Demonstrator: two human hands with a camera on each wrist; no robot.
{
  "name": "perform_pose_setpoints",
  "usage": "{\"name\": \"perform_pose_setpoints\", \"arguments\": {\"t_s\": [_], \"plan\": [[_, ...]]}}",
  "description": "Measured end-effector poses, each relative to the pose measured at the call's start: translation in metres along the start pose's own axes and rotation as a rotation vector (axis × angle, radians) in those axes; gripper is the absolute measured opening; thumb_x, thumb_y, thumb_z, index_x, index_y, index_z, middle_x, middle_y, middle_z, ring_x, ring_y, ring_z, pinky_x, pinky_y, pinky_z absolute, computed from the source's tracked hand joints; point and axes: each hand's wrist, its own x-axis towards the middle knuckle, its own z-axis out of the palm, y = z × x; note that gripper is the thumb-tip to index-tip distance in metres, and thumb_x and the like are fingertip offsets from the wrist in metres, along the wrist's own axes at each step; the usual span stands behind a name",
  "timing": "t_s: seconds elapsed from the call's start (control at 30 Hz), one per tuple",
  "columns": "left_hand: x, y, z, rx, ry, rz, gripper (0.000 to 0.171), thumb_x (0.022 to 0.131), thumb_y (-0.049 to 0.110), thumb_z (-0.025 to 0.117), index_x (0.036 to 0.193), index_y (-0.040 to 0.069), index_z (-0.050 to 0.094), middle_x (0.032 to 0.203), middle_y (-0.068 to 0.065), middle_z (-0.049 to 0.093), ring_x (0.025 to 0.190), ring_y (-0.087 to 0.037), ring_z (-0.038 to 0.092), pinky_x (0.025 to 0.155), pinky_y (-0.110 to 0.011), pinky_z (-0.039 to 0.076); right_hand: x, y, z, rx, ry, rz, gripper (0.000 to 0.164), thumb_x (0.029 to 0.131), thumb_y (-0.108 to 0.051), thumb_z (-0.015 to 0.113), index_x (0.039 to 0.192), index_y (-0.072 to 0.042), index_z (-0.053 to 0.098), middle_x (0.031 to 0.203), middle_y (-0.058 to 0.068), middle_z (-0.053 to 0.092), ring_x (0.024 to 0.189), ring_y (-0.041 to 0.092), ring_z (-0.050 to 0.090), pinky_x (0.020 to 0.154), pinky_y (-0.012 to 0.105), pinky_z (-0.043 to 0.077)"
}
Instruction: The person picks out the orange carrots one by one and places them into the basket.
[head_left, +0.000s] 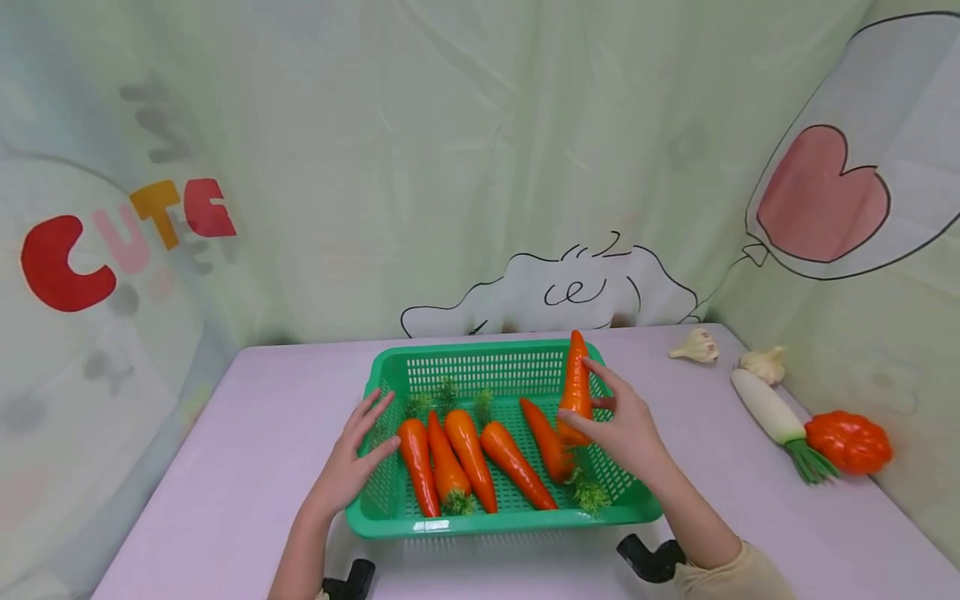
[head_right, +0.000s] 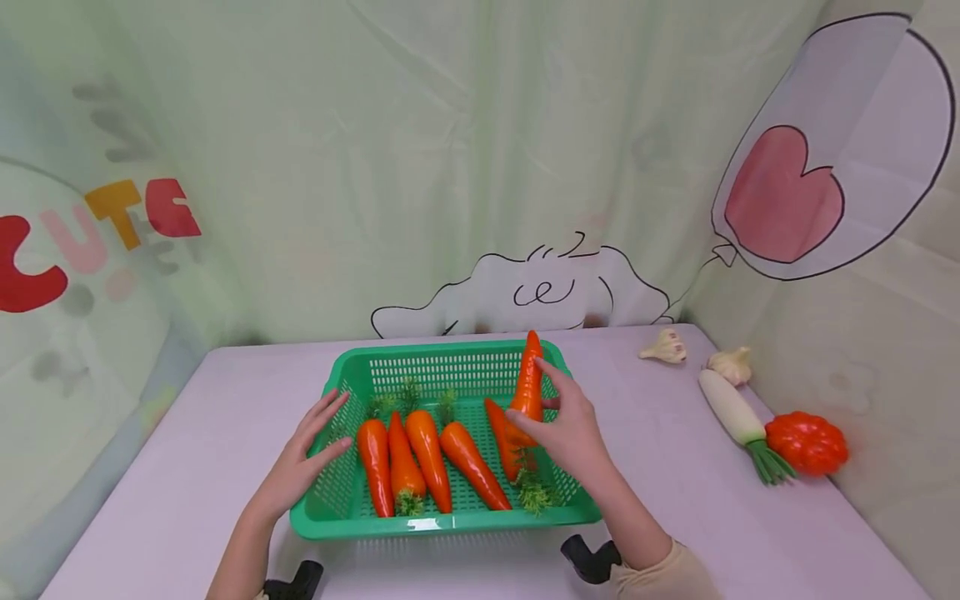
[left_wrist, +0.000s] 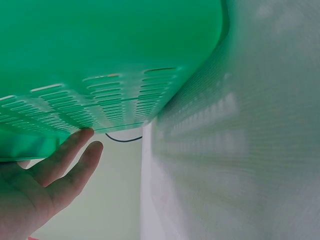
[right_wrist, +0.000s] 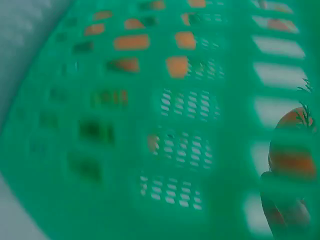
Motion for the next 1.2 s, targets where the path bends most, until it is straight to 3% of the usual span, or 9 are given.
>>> {"name": "perform_pose_setpoints", "arguments": {"t_s": [0.1,0.23,0.33,0.7,0.93,1.2], "plan": [[-0.003,0.012,-0.001,-0.015,-0.002,-0.003,0.057,0.090,0.019,0.057,0.142,0.014,0.034,0.151,-0.009,0.016,0.136,-0.037,0.011,0.097,-0.068,0.015,0.003,-0.003,0.014,-0.007,-0.025,-0.015,0.075,0.080,-0.024,0.072,0.141,-0.008,0.032,0.138,0.021,0.036,0.105,0.037,0.052,0.063,0.033,0.053],[-0.003,0.012,0.000,-0.008,0.000,-0.002,0.057,0.090,0.019,0.057,0.142,0.017,0.034,0.151,-0.010,0.016,0.136,-0.038,0.012,0.096,-0.069,0.016,0.007,-0.005,0.033,-0.015,-0.056,-0.020,0.074,0.078,-0.022,0.073,0.140,-0.009,0.035,0.139,0.018,0.037,0.102,0.035,0.053,0.063,0.033,0.052],[0.000,0.001,0.001,0.006,0.002,0.001,0.057,0.090,0.021,0.057,0.143,0.021,0.034,0.151,-0.006,0.016,0.136,-0.036,0.012,0.096,-0.069,0.016,0.009,-0.005,0.047,-0.019,-0.083,-0.033,0.073,0.077,-0.019,0.074,0.139,-0.009,0.037,0.139,0.017,0.038,0.098,0.032,0.055,0.062,0.031,0.052],[-0.002,-0.002,0.001,-0.004,-0.004,-0.001,0.057,0.090,0.021,0.057,0.143,0.019,0.034,0.151,-0.006,0.016,0.136,-0.036,0.011,0.096,-0.069,0.016,0.005,-0.010,0.082,-0.085,-0.169,-0.127,0.067,0.076,-0.013,0.075,0.134,-0.002,0.043,0.132,0.017,0.045,0.095,0.031,0.056,0.070,0.037,0.052],[-0.001,-0.001,-0.002,0.007,0.005,-0.001,0.058,0.090,0.022,0.057,0.143,0.022,0.034,0.151,-0.005,0.016,0.136,-0.036,0.012,0.096,-0.069,0.016,0.005,-0.005,0.095,-0.195,-0.263,-0.153,0.063,0.076,-0.015,0.075,0.131,0.000,0.046,0.131,0.019,0.045,0.116,0.036,0.046,0.086,0.048,0.046],[0.000,-0.002,-0.001,-0.007,0.001,-0.001,0.057,0.090,0.021,0.057,0.143,0.020,0.034,0.151,-0.005,0.016,0.136,-0.035,0.011,0.096,-0.069,0.015,0.004,-0.004,0.095,-0.254,-0.288,-0.197,0.059,0.074,-0.014,0.076,0.126,0.001,0.052,0.125,0.021,0.049,0.110,0.036,0.049,0.083,0.046,0.048]]}}
